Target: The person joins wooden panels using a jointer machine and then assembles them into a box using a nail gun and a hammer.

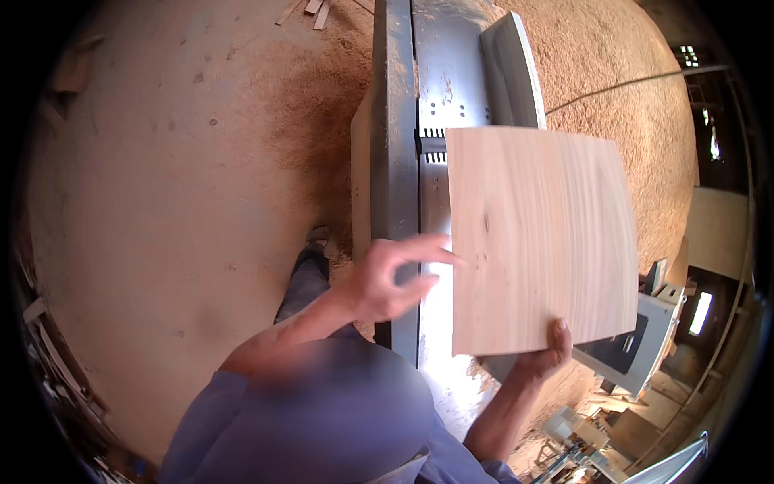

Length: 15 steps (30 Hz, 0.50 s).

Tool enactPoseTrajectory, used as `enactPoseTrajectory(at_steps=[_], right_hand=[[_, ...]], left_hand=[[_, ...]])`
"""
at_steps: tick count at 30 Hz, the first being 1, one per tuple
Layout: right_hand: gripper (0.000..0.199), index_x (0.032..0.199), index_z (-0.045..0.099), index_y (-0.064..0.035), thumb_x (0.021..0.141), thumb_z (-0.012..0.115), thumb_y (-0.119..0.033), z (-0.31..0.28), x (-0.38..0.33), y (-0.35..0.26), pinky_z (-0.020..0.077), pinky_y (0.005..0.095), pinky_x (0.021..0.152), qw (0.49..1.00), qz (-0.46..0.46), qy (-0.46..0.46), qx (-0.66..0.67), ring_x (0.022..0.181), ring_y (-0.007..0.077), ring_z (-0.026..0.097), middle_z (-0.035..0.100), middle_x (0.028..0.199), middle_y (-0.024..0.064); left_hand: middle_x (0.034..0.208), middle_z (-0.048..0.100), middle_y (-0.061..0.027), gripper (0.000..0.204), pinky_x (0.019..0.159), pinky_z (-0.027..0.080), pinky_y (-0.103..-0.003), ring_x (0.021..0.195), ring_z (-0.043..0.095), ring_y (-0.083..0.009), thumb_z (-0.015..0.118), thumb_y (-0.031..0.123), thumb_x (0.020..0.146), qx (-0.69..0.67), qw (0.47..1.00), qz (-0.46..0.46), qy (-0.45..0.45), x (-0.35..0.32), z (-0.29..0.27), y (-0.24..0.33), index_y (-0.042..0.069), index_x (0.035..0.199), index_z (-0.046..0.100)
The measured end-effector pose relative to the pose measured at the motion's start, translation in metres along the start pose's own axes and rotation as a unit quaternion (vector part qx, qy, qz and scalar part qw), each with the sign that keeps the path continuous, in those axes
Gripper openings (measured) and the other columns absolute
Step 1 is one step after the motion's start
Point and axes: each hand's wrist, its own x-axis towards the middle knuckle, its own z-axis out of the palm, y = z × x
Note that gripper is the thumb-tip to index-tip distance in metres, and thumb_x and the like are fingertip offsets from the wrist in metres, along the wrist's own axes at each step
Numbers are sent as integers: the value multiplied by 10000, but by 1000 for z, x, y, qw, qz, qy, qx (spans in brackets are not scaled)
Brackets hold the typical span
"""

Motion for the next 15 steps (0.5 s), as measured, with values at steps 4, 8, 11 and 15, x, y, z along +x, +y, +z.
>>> enactPoseTrajectory(at_steps=[4,8,11,15], right_hand=[[182,701,666,-45,789,661,-205,-93,-84,-38,574,388,782,988,-40,87,-118,769,232,680,691,780,94],[420,991,690,77,694,794,-201,-98,-175,-67,574,383,787,935,-104,246,-231,816,264,676,681,909,139],[567,1197,601,82,697,735,-150,-94,-206,-80,557,369,827,902,-64,260,-338,911,260,657,651,1038,144],[570,1209,588,78,696,715,-135,-104,-248,-73,553,364,834,872,-15,322,-369,915,251,651,643,1041,134]], left_hand=[[1493,525,-204,653,1155,379,-421,1359,523,-288,594,175,1001,-212,884,-250,333,-94,19,-135,-20,1561,320],[1582,427,-176,705,1193,291,-445,1476,377,-295,547,363,1036,-325,730,-525,293,-124,50,-231,80,1612,258],[1497,514,-43,584,1113,312,-461,1326,472,-229,541,473,1022,-365,662,-559,339,-138,66,-321,200,1528,440],[1547,437,-87,643,1158,249,-470,1386,390,-270,422,557,1035,-350,690,-529,348,-98,69,-340,147,1530,402]])
